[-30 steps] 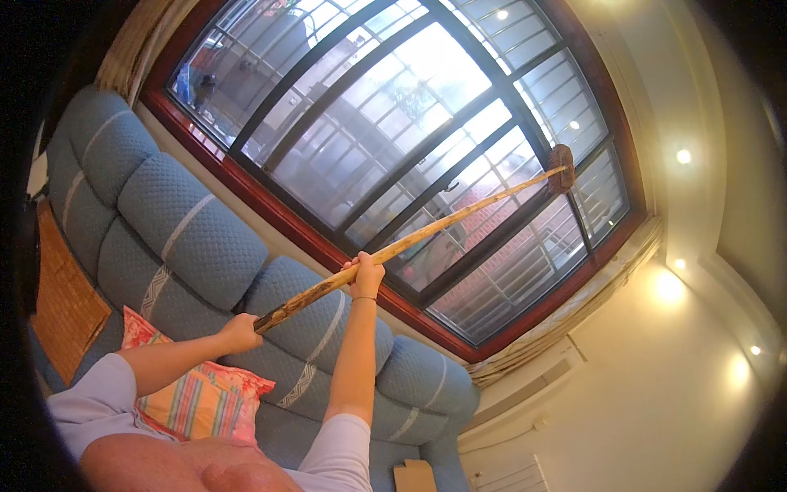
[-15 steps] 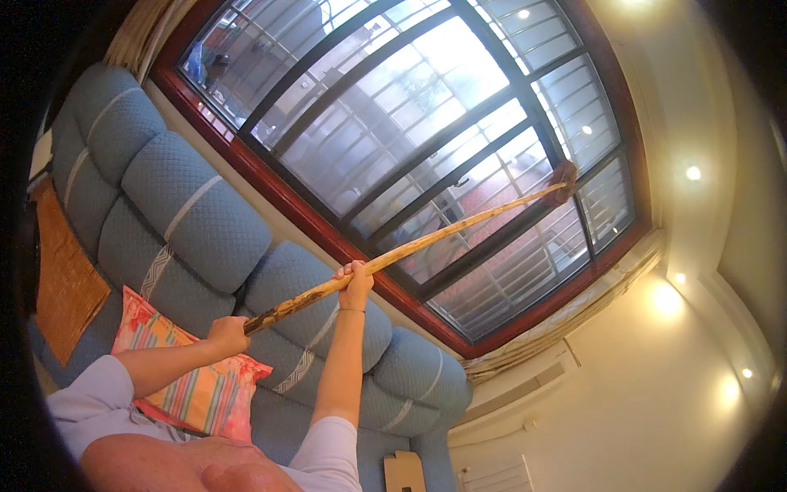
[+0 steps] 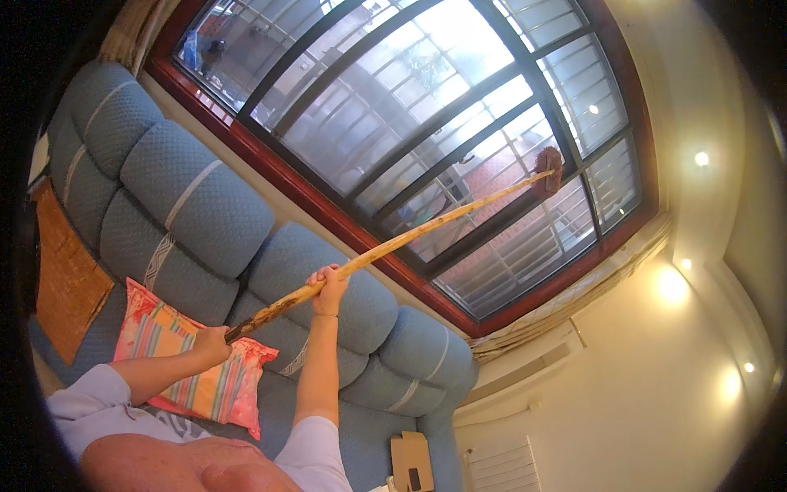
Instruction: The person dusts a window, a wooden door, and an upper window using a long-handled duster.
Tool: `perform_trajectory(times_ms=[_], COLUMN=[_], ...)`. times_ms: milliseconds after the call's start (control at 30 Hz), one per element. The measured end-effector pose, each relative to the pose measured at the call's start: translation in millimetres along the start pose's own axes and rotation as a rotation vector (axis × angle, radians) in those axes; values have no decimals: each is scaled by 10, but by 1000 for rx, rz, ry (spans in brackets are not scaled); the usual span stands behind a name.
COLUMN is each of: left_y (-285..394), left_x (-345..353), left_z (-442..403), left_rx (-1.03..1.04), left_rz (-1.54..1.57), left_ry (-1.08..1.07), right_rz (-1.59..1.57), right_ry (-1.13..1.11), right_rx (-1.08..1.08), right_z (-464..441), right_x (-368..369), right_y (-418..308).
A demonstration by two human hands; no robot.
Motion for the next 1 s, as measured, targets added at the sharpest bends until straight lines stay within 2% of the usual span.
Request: perform_trajectory(times_ms=[633,800,900,1000], left_y=[-1181,-1499,-1374,-1715], left_x=[-648,-673,-725,-560], left_z=[740,1052,1248,1404], left_rx=[-142,-173,-229,-221], left_rz=[-135,-78,-131,-122], left_ry=[42,12,-18,-47], right_rz=[-201,-178,-125,-62], right_ry=[-40,67,169,263], right_rx=[110,212,309,395], right_z=[905,1271,1467,1671], right_x=[556,585,560,537], right_y=[1336,1575,1675,1712])
Point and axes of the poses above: each hand's wrist, its own z-axis away from the middle knuckle, its own x-axis out of the palm, y = z × x, the point moved 5 cm from there along -z, towards the middle knuckle, and after that the axes turned 11 degrees about z, right-handed, at the moved point
